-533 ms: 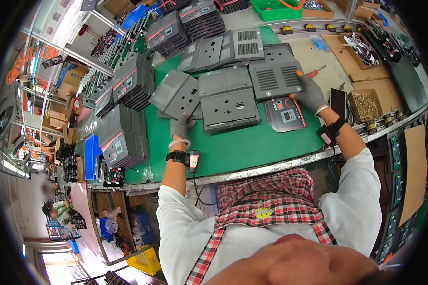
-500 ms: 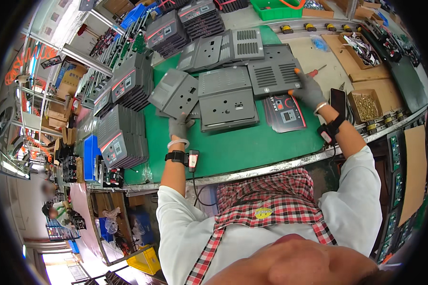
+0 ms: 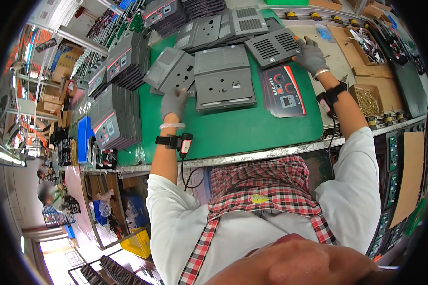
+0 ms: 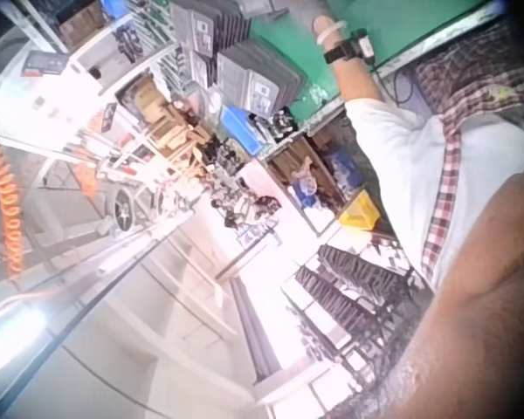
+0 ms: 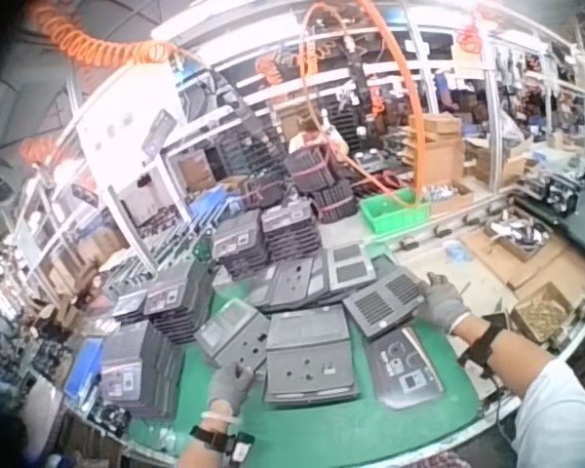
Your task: The person removes plastic wrap from a stack of metal covers, places the wrap into a box, and peels the backing from a sticker before pressing it onto a cover.
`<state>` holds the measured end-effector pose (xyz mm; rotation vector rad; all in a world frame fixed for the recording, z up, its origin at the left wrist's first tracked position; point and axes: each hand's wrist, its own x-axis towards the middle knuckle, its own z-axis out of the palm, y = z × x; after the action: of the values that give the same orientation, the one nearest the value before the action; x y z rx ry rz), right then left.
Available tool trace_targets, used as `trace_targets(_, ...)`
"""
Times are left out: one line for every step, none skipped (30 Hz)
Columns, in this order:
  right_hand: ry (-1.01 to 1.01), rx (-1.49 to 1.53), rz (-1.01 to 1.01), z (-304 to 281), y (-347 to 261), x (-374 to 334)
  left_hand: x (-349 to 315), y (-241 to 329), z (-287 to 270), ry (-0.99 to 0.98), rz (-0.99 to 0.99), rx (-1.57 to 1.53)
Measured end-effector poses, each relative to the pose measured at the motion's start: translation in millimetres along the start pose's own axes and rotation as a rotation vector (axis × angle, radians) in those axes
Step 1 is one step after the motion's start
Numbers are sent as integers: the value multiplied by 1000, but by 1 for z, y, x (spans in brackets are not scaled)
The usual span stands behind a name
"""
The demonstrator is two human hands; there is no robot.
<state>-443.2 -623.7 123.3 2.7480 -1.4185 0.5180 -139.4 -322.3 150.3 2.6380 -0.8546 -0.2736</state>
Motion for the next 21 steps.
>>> trace_targets(31, 42, -67, -6, -5, -9, -3, 8, 2, -40, 42, 23)
trace_targets(35, 57, -107, -14, -8, -18, -4, 16, 5, -74, 84, 43)
trace_targets(-86, 136, -98, -20, -15, -32, -2, 22, 10, -110, 125, 59)
trace_targets(-263, 167, -46, -24, -22, -48, 2, 27, 16, -102, 132, 67)
trace_targets(-395, 232, -20, -29, -27, -61, 10, 31, 22, -97, 143, 76)
trace_targets(-430, 163, -31, -31, -33, -76, 20, 32, 27, -81, 167, 80)
trace_targets(-399, 162, -96, -32, -38, -90, 31, 32, 32, -104, 122, 47)
trace_targets(-430, 86, -85, -30, -42, -102, 43, 31, 37, -119, 91, 7)
trace_targets(-406, 42, -97, -26, -45, -114, 54, 31, 44, -124, 78, -35)
trace_targets(-361, -11, -106, -23, -46, -126, 63, 28, 50, -114, 77, -46)
trace_targets(-327, -6, -91, -18, -48, -133, 74, 24, 53, -92, 99, -63)
trace_targets(-279, 11, -78, -14, -47, -138, 85, 23, 57, -82, 129, -74)
trace_targets(-237, 49, -82, -10, -45, -141, 92, 21, 60, -74, 156, -74)
trace_targets(-225, 111, -81, -8, -42, -141, 97, 17, 62, -81, 189, -73)
trace_targets(-205, 181, -101, -7, -39, -141, 100, 13, 63, -162, 103, -217)
trace_targets(-181, 207, -101, -7, -37, -140, 101, 9, 64, -244, 5, -367)
trace_targets(-204, 234, -84, -8, -35, -138, 100, 5, 65, -191, 82, -466)
trace_targets(-240, 257, -69, -10, -34, -137, 97, 1, 66, -146, 86, -557)
trace_targets(-273, 266, -43, -11, -34, -136, 96, 0, 66, -186, 48, -700)
trace_targets(-307, 280, -29, -13, -34, -136, 94, -1, 66, -286, -61, -869)
trace_targets(-318, 293, -18, -14, -34, -137, 93, 1, 67, -269, -64, -902)
